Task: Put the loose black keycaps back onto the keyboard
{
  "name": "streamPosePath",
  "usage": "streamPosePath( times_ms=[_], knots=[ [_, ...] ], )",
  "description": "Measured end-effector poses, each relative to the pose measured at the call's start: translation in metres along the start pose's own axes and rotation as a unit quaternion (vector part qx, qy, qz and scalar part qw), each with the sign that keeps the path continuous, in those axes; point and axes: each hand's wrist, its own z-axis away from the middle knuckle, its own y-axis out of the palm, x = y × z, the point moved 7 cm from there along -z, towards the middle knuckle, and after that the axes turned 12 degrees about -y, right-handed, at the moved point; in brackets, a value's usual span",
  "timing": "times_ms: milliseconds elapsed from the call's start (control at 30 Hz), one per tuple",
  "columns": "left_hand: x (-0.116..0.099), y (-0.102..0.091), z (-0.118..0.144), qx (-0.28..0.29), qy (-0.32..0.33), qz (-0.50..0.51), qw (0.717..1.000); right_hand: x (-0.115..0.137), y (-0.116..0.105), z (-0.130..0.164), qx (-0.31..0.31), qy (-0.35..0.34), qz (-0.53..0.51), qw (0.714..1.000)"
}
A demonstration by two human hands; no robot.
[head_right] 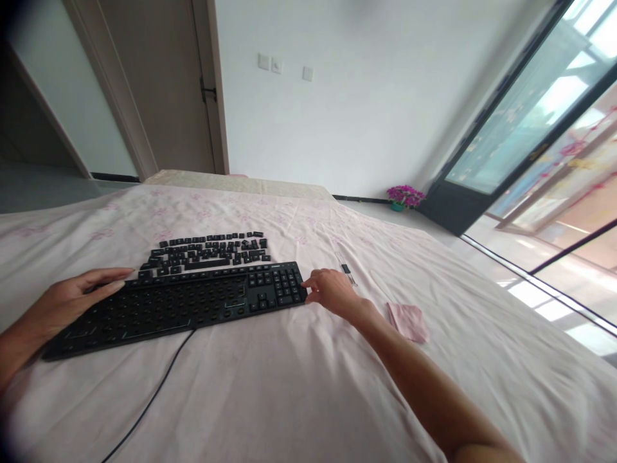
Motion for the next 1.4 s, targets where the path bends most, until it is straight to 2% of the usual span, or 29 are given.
streamPosePath(
  times_ms=[233,433,600,733,900,1000,1200,1400],
  knots=[
    [-0.005,-0.001,0.003,0.004,0.006,0.008,1.000,-0.008,0.005,-0.002,0.008,0.006,-0.044,0.999],
    [-0.006,-0.002,0.003,0.000,0.004,-0.001,1.000,-0.002,0.009,0.001,-0.005,-0.052,-0.038,0.998],
    [-0.006,-0.001,0.002,0.000,0.009,-0.003,1.000,-0.003,0.010,0.002,0.004,-0.055,-0.038,0.998],
    [-0.004,-0.001,0.001,0.006,0.002,-0.002,1.000,0.000,0.013,0.005,0.014,-0.062,0.012,0.998],
    [-0.002,0.000,0.000,0.010,0.005,-0.007,1.000,0.009,0.016,0.015,-0.011,-0.064,0.062,0.996],
    [-0.004,-0.001,0.002,0.002,0.014,-0.007,1.000,0.010,0.017,0.020,-0.032,-0.057,0.022,0.998],
    [-0.006,-0.001,0.003,0.002,0.023,-0.001,1.000,-0.005,0.021,0.020,-0.106,-0.024,-0.173,0.979],
    [-0.007,-0.002,0.002,-0.007,0.032,-0.022,0.999,-0.022,0.035,0.016,-0.117,0.032,-0.234,0.965]
  ],
)
